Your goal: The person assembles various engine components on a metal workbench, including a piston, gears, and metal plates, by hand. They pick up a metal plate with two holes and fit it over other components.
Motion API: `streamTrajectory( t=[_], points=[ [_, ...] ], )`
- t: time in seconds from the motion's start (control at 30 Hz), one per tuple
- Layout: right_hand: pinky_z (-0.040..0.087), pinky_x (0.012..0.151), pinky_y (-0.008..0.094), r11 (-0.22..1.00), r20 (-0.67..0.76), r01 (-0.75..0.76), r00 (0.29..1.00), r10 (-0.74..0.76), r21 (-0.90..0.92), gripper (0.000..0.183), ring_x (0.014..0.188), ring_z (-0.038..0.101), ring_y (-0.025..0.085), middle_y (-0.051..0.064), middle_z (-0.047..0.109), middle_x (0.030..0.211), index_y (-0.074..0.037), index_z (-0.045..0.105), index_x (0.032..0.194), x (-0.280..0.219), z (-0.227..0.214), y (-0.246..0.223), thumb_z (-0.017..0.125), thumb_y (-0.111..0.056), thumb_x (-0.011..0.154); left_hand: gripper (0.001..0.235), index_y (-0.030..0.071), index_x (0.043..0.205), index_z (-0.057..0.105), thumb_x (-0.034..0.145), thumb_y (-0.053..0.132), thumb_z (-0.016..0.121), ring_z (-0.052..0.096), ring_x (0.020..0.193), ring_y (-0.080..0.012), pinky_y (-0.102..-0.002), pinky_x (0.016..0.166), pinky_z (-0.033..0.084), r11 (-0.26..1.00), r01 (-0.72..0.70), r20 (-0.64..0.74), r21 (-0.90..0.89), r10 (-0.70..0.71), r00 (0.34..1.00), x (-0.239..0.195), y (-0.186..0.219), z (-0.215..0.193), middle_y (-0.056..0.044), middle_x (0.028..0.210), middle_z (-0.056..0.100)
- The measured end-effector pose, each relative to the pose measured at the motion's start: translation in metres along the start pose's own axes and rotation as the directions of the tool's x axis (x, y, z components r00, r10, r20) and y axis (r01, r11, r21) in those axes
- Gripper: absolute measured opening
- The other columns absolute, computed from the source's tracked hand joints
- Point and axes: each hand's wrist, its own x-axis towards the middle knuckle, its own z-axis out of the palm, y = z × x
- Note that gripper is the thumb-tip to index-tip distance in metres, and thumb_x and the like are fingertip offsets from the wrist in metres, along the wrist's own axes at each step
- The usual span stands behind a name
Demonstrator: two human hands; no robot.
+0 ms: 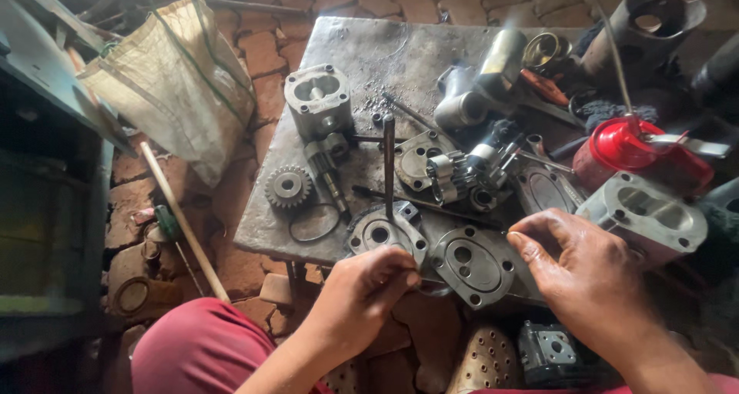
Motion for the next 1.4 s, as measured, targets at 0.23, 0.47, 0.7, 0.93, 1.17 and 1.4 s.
streamTrajectory(
  t=[0.23, 0.47, 0.7, 0.93, 1.17, 1.4],
  points=[
    [0.053, 0.064, 0.035, 0.999, -0.021, 0.003, 1.000, -0.004, -0.039, 0.020, 0.062, 0.068, 0.018, 0.007, 0.076, 0.080, -0.012, 0.077, 0.098, -0.002, -0.002, -0.006, 0.076, -0.030, 0.089, 0.013, 0.004, 0.103, 0.075, 0.091, 0.008, 0.072, 0.072, 0.081, -0.0099, -0.024, 0.074, 0.057, 0.998, 0.056, -0.279, -0.007, -0.056, 0.959, -0.004, -0.027, -0.045, -0.002, 0.087, 0.079],
    [0.053, 0.061, 0.036, 0.997, -0.039, -0.061, 0.997, 0.059, -0.041, 0.022, 0.061, 0.067, 0.017, 0.008, 0.076, 0.074, -0.014, 0.078, 0.102, 0.002, -0.007, -0.013, 0.076, -0.031, 0.089, 0.033, 0.014, 0.116, 0.077, 0.087, 0.031, 0.073, 0.077, 0.089, -0.0209, -0.035, 0.082, 0.057, 0.835, 0.458, -0.599, 0.305, -0.206, 0.774, -0.004, -0.043, -0.095, -0.010, 0.097, 0.080],
    [0.046, 0.053, 0.033, 0.999, -0.302, -0.031, 0.953, 0.022, -0.025, 0.020, 0.057, 0.057, 0.014, 0.008, 0.071, 0.071, -0.010, 0.079, 0.106, 0.008, -0.029, 0.000, 0.077, -0.026, 0.095, 0.038, 0.006, 0.115, 0.075, 0.086, 0.031, 0.077, 0.072, 0.090, -0.0307, -0.041, 0.080, 0.054, 0.806, 0.264, -0.656, 0.529, 0.192, 0.730, -0.013, -0.035, -0.090, -0.014, 0.114, 0.073],
    [0.047, 0.055, 0.033, 0.996, -0.318, -0.059, 0.948, 0.033, -0.072, 0.021, 0.057, 0.057, 0.016, 0.008, 0.072, 0.073, -0.010, 0.079, 0.105, 0.011, -0.028, 0.025, 0.077, -0.028, 0.095, 0.027, 0.009, 0.109, 0.076, 0.087, 0.025, 0.076, 0.077, 0.077, -0.0186, -0.032, 0.068, 0.059, 0.939, 0.206, -0.659, 0.276, 0.029, 0.751, -0.015, -0.024, -0.065, -0.008, 0.093, 0.079],
    [0.051, 0.060, 0.029, 0.999, -0.287, -0.003, 0.958, 0.017, 0.051, 0.014, 0.067, 0.068, 0.011, 0.006, 0.076, 0.080, -0.009, 0.077, 0.103, 0.020, -0.024, 0.028, 0.072, -0.020, 0.097, 0.022, 0.007, 0.103, 0.075, 0.087, 0.022, 0.076, 0.077, 0.070, -0.0172, -0.030, 0.061, 0.060, 0.952, 0.018, -0.594, 0.305, 0.176, 0.785, -0.009, -0.010, -0.036, -0.008, 0.089, 0.078],
    [0.053, 0.070, 0.024, 0.964, -0.433, 0.151, 0.901, -0.042, 0.219, 0.012, 0.077, 0.069, 0.008, 0.005, 0.077, 0.095, -0.003, 0.074, 0.107, 0.025, -0.043, 0.025, 0.070, -0.013, 0.102, 0.024, 0.009, 0.102, 0.074, 0.091, 0.030, 0.077, 0.075, 0.088, -0.0292, -0.037, 0.077, 0.059, 0.885, -0.326, -0.199, 0.333, 0.404, 0.893, 0.008, 0.017, 0.044, -0.009, 0.098, 0.077]
  ],
)
